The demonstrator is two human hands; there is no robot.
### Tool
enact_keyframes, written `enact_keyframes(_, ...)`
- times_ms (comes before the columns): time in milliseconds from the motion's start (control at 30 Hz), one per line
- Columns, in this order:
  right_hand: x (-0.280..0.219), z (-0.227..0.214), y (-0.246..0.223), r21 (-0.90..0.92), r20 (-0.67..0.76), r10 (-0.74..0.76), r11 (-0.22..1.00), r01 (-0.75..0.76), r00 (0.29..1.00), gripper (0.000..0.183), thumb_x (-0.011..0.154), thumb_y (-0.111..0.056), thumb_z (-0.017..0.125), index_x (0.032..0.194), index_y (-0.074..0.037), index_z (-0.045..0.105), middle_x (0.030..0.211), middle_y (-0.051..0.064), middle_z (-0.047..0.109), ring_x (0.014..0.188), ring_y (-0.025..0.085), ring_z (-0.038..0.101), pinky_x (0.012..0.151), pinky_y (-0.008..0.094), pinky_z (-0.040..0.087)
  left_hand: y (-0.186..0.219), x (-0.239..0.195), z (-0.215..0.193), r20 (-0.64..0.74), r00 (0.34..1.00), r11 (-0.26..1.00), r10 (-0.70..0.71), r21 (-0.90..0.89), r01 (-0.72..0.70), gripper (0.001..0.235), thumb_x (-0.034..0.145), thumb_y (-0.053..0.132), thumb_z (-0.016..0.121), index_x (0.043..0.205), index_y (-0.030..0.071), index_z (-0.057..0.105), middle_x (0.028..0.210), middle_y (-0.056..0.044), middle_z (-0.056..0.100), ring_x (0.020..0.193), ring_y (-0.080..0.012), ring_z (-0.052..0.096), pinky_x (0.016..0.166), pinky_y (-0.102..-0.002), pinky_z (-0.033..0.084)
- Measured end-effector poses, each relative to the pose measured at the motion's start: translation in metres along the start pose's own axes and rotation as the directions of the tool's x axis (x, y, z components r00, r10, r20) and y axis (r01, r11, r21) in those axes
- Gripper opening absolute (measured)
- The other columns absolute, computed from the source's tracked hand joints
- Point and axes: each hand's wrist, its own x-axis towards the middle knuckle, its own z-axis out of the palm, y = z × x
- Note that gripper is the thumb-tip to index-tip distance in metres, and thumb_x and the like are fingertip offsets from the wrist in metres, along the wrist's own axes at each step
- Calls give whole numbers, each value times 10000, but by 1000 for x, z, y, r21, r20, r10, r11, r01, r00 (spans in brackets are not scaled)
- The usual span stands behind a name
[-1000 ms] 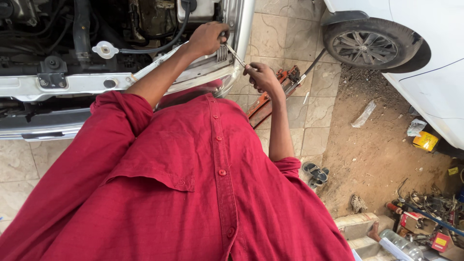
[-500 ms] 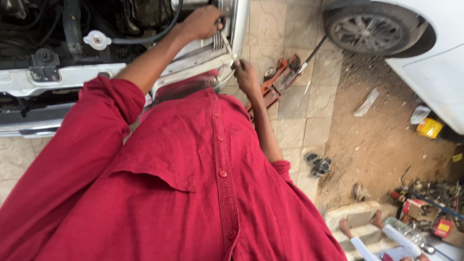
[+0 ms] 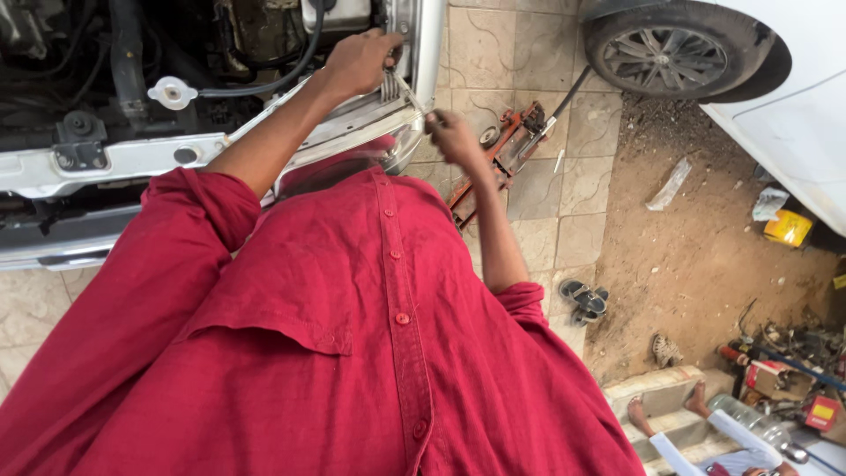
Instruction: The person uses a wrench to tighten bolts on the front bumper of a white car with the hood open. The person works on the headlight area and the lower bumper section, repeatedly adjusting the tool to secure the fasteners.
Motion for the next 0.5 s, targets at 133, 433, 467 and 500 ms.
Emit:
enact_keyframes(133, 15, -52, -19, -250, 77, -25, 967, 44, 997, 366, 1047, -432, 557, 971, -111, 714, 718, -32, 598, 553, 52, 466, 465, 227, 416, 10, -1, -4, 8, 997, 997, -73, 6, 73, 498, 861, -13, 647, 1349, 87, 627, 1119, -236, 698, 1007, -418, 691, 810, -520, 534)
enact_keyframes(433, 78, -116, -118, -633, 335, 296, 774, -18, 895, 321, 1042, -330, 595, 933, -79, 763, 667, -1, 574, 564, 103, 472, 494, 301, 424, 26, -12, -13, -87, 996, 997, -27, 72, 34, 279, 1004, 98, 607, 1281, 104, 634, 1035, -199, 695, 833, -385, 695, 703, -507, 518)
enact_keyframes(467, 84, -118, -122, -652, 338, 303, 758, -10, 891, 314, 1042, -315, 602, 932, -68, 762, 672, -4, 572, 569, 101, 472, 499, 303, 420, 26, -12, -14, -78, 996, 996, -42, 74, 48, 259, 1018, 110, 594, 1273, 113, 636, 1036, -183, 698, 833, -376, 696, 712, -502, 517)
enact_keyframes(500, 89, -118, -122, -674, 345, 314, 739, 0, 884, 306, 1042, -299, 608, 932, -58, 761, 676, -6, 570, 574, 99, 471, 504, 305, 417, 27, -13, -13, -71, 995, 995, -64, 73, 69, 241, 1032, 122, 581, 1266, 122, 639, 1037, -168, 700, 833, -367, 696, 721, -498, 515)
